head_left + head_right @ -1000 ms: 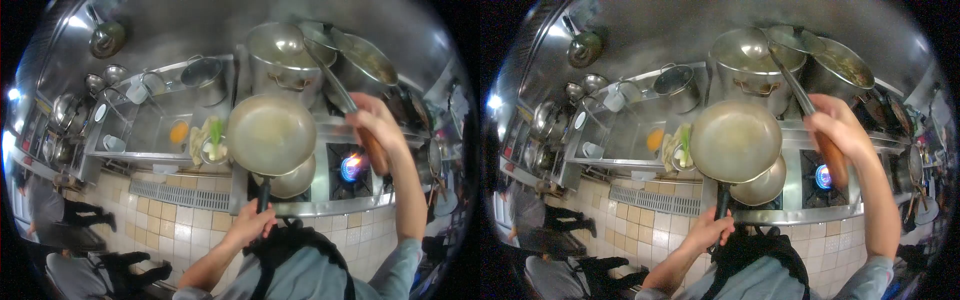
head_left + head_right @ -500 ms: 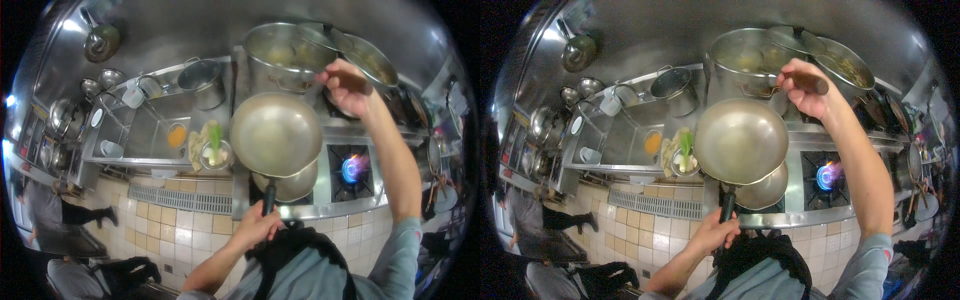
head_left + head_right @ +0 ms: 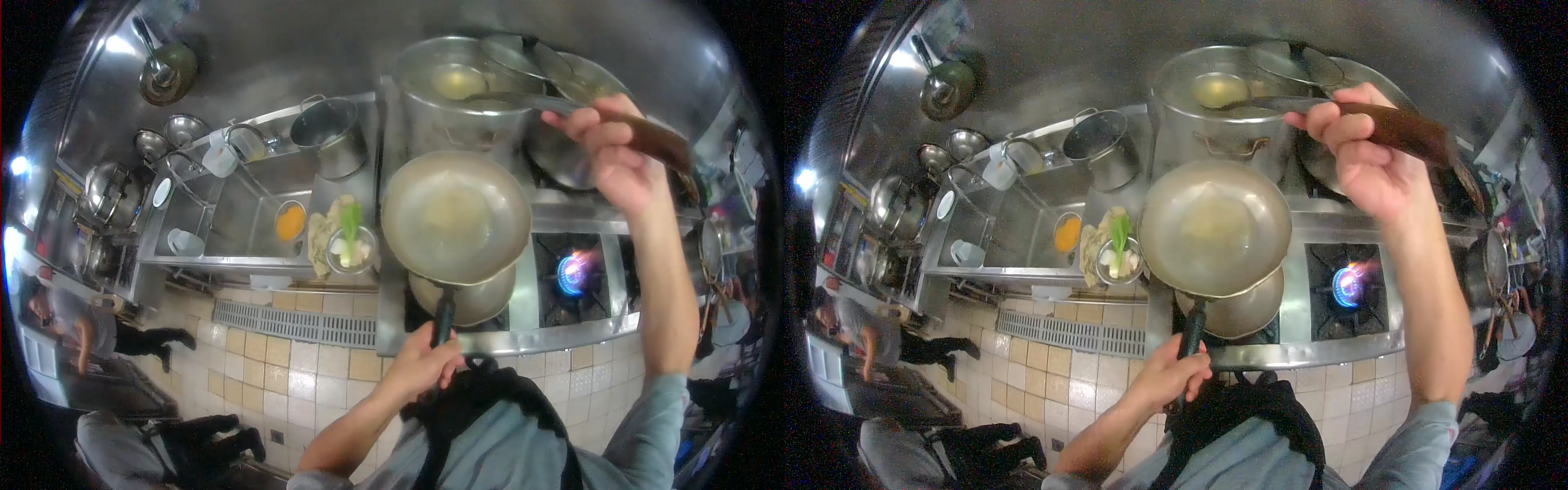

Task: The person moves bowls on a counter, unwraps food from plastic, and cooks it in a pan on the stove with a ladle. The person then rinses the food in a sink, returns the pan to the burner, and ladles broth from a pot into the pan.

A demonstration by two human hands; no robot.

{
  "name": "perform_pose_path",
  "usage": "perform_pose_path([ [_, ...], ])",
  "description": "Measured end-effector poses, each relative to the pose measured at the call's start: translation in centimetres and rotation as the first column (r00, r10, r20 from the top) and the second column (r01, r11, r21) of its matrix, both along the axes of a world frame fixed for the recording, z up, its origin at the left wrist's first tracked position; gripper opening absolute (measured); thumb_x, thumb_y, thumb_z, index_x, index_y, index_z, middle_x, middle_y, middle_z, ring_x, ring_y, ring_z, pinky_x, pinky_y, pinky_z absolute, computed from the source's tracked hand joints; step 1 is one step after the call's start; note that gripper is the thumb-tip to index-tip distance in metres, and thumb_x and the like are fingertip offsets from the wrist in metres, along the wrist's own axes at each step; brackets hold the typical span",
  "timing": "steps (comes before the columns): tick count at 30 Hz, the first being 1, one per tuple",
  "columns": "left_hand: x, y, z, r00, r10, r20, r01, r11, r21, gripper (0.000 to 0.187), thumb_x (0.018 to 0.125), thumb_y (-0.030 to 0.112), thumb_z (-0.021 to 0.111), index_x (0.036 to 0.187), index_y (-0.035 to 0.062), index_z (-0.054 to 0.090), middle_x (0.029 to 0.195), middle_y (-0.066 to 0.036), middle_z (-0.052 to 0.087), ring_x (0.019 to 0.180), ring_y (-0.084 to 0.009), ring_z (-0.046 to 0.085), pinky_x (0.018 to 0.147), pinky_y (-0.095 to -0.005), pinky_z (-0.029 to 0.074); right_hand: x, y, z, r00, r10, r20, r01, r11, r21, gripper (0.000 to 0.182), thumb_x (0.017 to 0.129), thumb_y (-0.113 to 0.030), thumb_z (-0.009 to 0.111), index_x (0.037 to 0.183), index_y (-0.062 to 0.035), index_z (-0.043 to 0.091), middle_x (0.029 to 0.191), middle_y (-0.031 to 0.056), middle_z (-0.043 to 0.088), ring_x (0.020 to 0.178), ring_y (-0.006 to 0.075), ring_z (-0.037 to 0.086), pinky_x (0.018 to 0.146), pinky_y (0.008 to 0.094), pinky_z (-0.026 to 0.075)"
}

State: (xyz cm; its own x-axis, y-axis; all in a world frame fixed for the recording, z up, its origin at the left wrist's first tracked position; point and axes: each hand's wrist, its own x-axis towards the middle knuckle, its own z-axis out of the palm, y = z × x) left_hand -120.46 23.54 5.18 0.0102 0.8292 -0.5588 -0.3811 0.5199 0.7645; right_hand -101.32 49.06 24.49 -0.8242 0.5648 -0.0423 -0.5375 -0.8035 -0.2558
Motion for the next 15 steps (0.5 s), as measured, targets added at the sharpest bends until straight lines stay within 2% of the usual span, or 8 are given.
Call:
perform_pose_path([
  [5, 0.9, -0.4, 0.4, 1.000, 0.020, 0.010, -0.020, 1.000, 0.015, 0.020, 0.088, 0.010, 0.059, 0.102, 0.0025, 0.047, 0.072, -0.011, 0.058, 0.047, -0.0128, 0.050, 0.042, -0.0271, 0.041, 3.7, -4.1, 1.4, 0.993, 0.113, -0.046, -0.109, 0.991, 0.072, 0.063, 0.099, -0.020, 0.036, 0.137, 0.0213, 0.006, 0.098, 0.0175, 0.047, 0.063, 0.0202, 0.057, 0.037, 0.0281, 0.042],
  [6, 1.1, -0.4, 0.4, 1.000, 0.019, -0.007, -0.019, 1.000, 0.014, 0.020, 0.088, 0.010, 0.059, 0.101, 0.0023, 0.047, 0.072, -0.011, 0.058, 0.047, -0.0126, 0.050, 0.041, -0.0269, 0.041, 4.4, -5.3, 2.1, 0.996, 0.090, 0.006, -0.090, 0.994, 0.056, 0.065, 0.099, -0.021, 0.033, 0.139, 0.0196, 0.002, 0.100, 0.0176, 0.048, 0.059, 0.0204, 0.056, 0.038, 0.0293, 0.043],
  [10, 1.7, -0.7, 0.9, 0.999, 0.030, -0.014, -0.030, 1.000, 0.005, 0.019, 0.088, 0.010, 0.060, 0.100, 0.0023, 0.047, 0.073, -0.010, 0.058, 0.046, -0.0118, 0.049, 0.041, -0.0265, 0.041, 7.2, -8.9, 2.1, 0.991, 0.130, -0.041, -0.128, 0.991, 0.044, 0.066, 0.099, -0.020, 0.034, 0.142, 0.0169, 0.001, 0.102, 0.0185, 0.049, 0.054, 0.0210, 0.056, 0.039, 0.0294, 0.044],
  [13, 2.0, -0.9, 1.2, 0.999, 0.032, -0.011, -0.032, 0.999, 0.040, 0.018, 0.088, 0.009, 0.059, 0.099, 0.0028, 0.047, 0.073, -0.010, 0.057, 0.046, -0.0115, 0.049, 0.040, -0.0263, 0.041, 9.3, -10.9, 1.9, 0.996, 0.088, 0.002, -0.088, 0.996, -0.013, 0.069, 0.097, -0.017, 0.037, 0.145, 0.0123, -0.003, 0.104, 0.0193, 0.051, 0.053, 0.0242, 0.059, 0.041, 0.0329, 0.047],
  [15, 2.3, -1.0, 1.2, 0.998, 0.066, 0.004, -0.067, 0.997, 0.027, 0.017, 0.088, 0.009, 0.059, 0.099, 0.0031, 0.047, 0.071, -0.010, 0.056, 0.046, -0.0110, 0.048, 0.040, -0.0254, 0.040, 10.7, -11.6, 0.8, 0.987, 0.150, 0.058, -0.152, 0.988, 0.020, 0.073, 0.093, -0.014, 0.041, 0.146, 0.0103, -0.003, 0.106, 0.0208, 0.052, 0.055, 0.0290, 0.063, 0.044, 0.0395, 0.050],
])
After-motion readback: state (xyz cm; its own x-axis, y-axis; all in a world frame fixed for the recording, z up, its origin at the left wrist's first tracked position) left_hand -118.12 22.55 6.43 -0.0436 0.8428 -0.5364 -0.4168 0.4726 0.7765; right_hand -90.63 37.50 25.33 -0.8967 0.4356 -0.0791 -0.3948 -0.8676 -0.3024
